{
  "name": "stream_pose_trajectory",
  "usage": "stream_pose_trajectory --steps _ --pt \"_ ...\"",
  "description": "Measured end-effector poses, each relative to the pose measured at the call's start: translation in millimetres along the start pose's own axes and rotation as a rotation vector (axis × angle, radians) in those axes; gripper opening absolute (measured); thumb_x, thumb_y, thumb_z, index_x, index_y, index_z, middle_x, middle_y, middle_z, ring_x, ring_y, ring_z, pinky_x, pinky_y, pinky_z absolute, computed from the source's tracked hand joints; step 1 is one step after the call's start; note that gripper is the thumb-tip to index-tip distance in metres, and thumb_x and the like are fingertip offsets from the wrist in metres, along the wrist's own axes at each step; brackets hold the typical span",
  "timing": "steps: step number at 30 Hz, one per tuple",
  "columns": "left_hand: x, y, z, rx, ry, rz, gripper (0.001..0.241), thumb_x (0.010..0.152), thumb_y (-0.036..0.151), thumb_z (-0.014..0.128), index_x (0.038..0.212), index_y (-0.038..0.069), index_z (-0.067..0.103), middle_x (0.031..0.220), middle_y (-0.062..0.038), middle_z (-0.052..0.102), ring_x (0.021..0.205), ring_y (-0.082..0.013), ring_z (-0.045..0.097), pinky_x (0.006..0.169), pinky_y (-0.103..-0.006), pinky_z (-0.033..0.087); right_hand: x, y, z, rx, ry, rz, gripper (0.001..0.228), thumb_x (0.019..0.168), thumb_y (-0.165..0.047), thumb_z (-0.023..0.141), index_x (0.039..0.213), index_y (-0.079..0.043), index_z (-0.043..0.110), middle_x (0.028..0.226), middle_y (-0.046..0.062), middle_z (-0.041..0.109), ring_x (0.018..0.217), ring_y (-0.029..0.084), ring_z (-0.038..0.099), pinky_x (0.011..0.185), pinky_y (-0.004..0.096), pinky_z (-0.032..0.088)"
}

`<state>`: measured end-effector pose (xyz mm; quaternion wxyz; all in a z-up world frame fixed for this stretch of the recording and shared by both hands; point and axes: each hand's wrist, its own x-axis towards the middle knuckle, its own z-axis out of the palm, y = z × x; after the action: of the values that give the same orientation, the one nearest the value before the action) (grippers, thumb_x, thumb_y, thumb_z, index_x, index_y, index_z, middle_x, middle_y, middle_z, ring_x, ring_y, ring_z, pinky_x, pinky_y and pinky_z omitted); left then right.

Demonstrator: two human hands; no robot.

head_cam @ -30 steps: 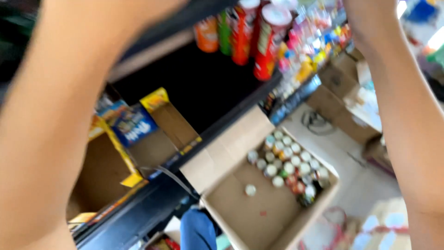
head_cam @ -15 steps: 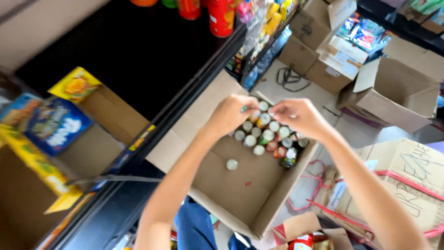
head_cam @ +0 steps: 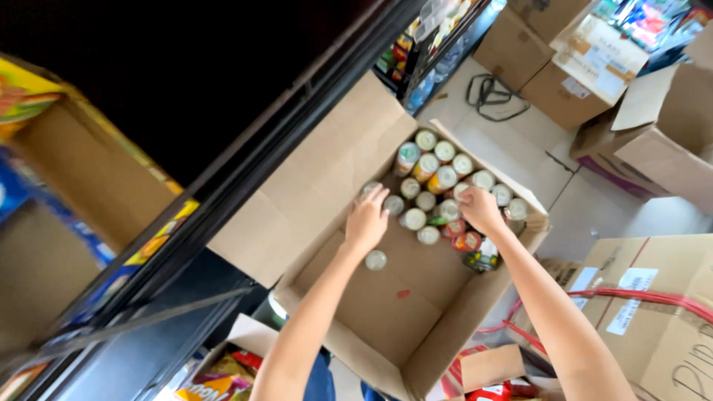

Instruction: Stocking canned goods and food items onto grocery store shelves from a cardboard box on the floor.

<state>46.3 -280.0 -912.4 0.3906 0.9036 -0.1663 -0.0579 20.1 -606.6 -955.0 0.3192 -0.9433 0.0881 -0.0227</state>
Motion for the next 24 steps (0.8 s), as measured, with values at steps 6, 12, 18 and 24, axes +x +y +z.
stream_pose_trajectory --steps 6,12,18,24 --pt "29.5 -44.2 57.4 0.256 0.003 0.007 0.066 0.088 0.012 0.069 0.15 0.011 0.048 0.163 -0.008 0.038 0.148 -0.0335 0.036 0.118 -0.0518 0.033 14.8 -18.5 27.2 -0.181 0.112 -0.166 0.023 0.089 -0.012 0.075 0.109 -0.002 0.07 0.114 0.023 0.064 0.111 0.046 0.058 0.092 0.052 0.05" --pt "61.7 -52.3 69.1 0.217 -0.003 -0.017 0.072 0.088 0.014 0.071 0.153 0.008 0.041 0.163 -0.008 0.036 0.148 -0.0327 0.034 0.117 -0.054 0.031 85.9 -56.1 74.4 -0.29 0.165 -0.298 0.063 0.079 -0.022 0.082 0.136 -0.006 0.061 0.125 0.016 0.06 0.121 0.04 0.051 0.099 0.053 0.044" --pt "71.7 -78.7 64.2 0.04 0.121 -0.05 0.073 0.084 0.009 0.071 0.152 0.006 0.043 0.156 -0.012 0.047 0.147 -0.0331 0.039 0.119 -0.0487 0.033 140.1 -47.0 124.4 -0.52 0.02 -0.204 0.088 0.07 -0.03 0.09 0.147 -0.01 0.051 0.138 0.013 0.046 0.128 0.04 0.042 0.1 0.06 0.04" --pt "64.5 -94.1 59.5 -0.24 0.215 0.022 0.061 0.087 0.003 0.064 0.147 0.003 0.051 0.15 -0.02 0.055 0.144 -0.0363 0.047 0.121 -0.0437 0.036 147.7 -57.6 144.5 -0.49 0.138 -0.097 0.081 0.06 -0.024 0.093 0.134 -0.017 0.059 0.138 0.009 0.048 0.131 0.038 0.039 0.099 0.07 0.031"
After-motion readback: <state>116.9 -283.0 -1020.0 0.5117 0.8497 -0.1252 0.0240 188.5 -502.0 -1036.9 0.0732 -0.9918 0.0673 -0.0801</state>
